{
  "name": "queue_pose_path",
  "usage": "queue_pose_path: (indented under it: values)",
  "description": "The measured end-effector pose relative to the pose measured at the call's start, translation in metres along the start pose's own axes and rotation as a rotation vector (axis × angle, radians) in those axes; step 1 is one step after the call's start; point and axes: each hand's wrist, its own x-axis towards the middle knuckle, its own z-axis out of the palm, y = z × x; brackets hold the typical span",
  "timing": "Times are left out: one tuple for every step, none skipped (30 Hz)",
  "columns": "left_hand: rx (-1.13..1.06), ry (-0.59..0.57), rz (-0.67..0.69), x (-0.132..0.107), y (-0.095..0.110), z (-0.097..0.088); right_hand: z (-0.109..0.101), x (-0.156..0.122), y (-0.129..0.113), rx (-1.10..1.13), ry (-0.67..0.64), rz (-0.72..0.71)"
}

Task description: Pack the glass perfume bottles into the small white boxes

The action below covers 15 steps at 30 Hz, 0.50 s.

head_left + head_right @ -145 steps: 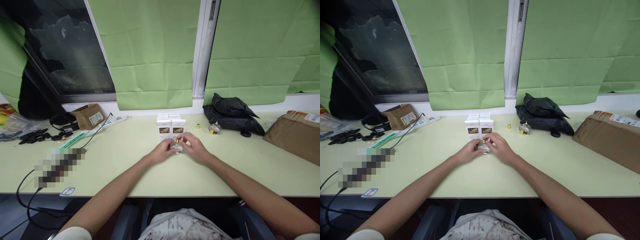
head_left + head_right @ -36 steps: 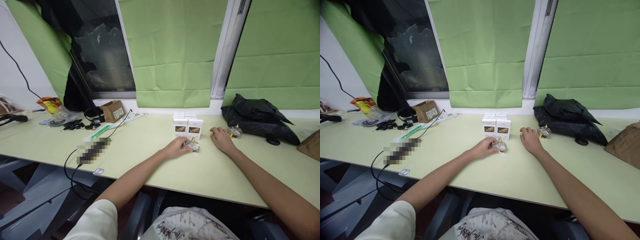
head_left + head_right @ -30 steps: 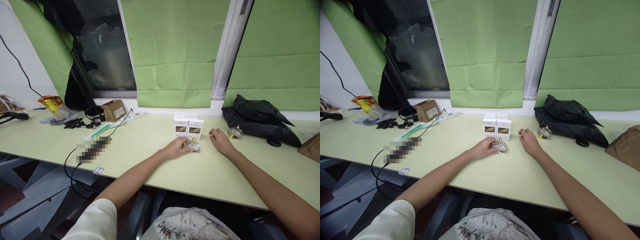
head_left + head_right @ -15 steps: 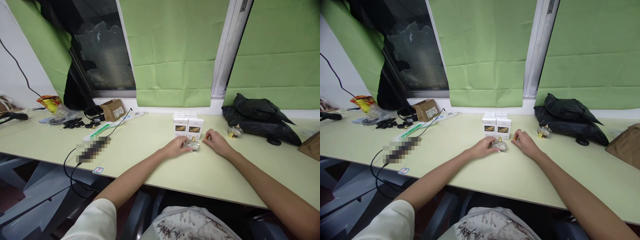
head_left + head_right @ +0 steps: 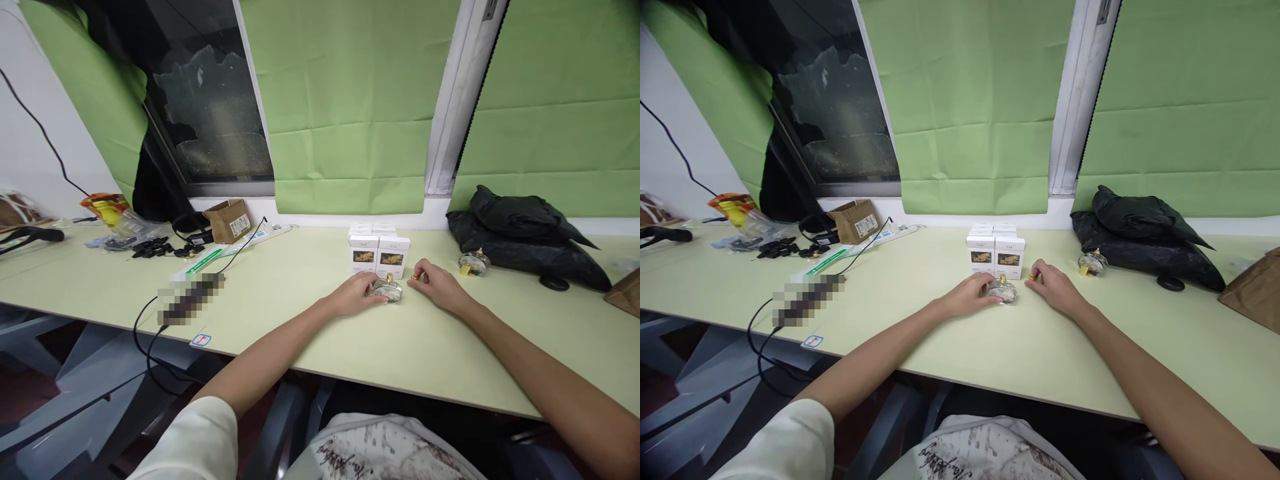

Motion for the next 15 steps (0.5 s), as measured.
queue_pose_path:
  values:
    - [-0.002, 0.002, 0.002, 0.0000, 0.0002, 0.0000, -0.0002, 0.0000, -0.0002, -0.002, 0.001, -0.003]
    - [-0.003, 0.003, 0.003, 0.0000, 0.0003, -0.0001, -0.0003, 0.0000, -0.0003, -0.004, 0.003, -0.008]
    - [-0.004, 0.002, 0.003, 0.0000, 0.0005, -0.0002, -0.0003, 0.0000, 0.0000, -0.005, 0.007, -0.013]
    - [-0.005, 0.001, 0.003, 0.0000, 0.0006, -0.0003, -0.0002, 0.0001, 0.0005, -0.006, 0.013, -0.018]
    - [-0.005, -0.002, 0.002, 0.0000, 0.0009, -0.0004, 0.0000, 0.0003, 0.0011, -0.006, 0.020, -0.020]
    - [-0.004, -0.004, 0.000, 0.0000, 0.0011, -0.0006, 0.0003, 0.0003, 0.0020, -0.006, 0.026, -0.022]
    - [-0.003, -0.006, -0.002, -0.0001, 0.0013, -0.0007, 0.0007, 0.0004, 0.0028, -0.005, 0.032, -0.024]
    - [-0.001, -0.009, -0.005, -0.0002, 0.0014, -0.0007, 0.0011, 0.0004, 0.0036, -0.006, 0.036, -0.025]
    - [0.001, -0.011, -0.007, -0.0003, 0.0015, -0.0007, 0.0015, 0.0004, 0.0042, -0.006, 0.038, -0.027]
    - [0.003, -0.012, -0.009, -0.0004, 0.0016, -0.0007, 0.0017, 0.0003, 0.0047, -0.006, 0.037, -0.029]
    - [0.005, -0.011, -0.012, -0.0005, 0.0016, -0.0006, 0.0019, 0.0002, 0.0050, -0.005, 0.036, -0.031]
    - [0.007, -0.008, -0.015, -0.0005, 0.0017, -0.0006, 0.0019, 0.0001, 0.0051, -0.004, 0.036, -0.035]
    - [0.008, -0.005, -0.016, -0.0005, 0.0019, -0.0006, 0.0018, 0.0000, 0.0052, -0.001, 0.036, -0.041]
    - [0.010, -0.002, -0.015, -0.0005, 0.0021, -0.0007, 0.0018, 0.0000, 0.0053, 0.002, 0.038, -0.049]
    - [0.012, -0.001, -0.013, -0.0005, 0.0025, -0.0008, 0.0017, 0.0000, 0.0055, 0.006, 0.041, -0.060]
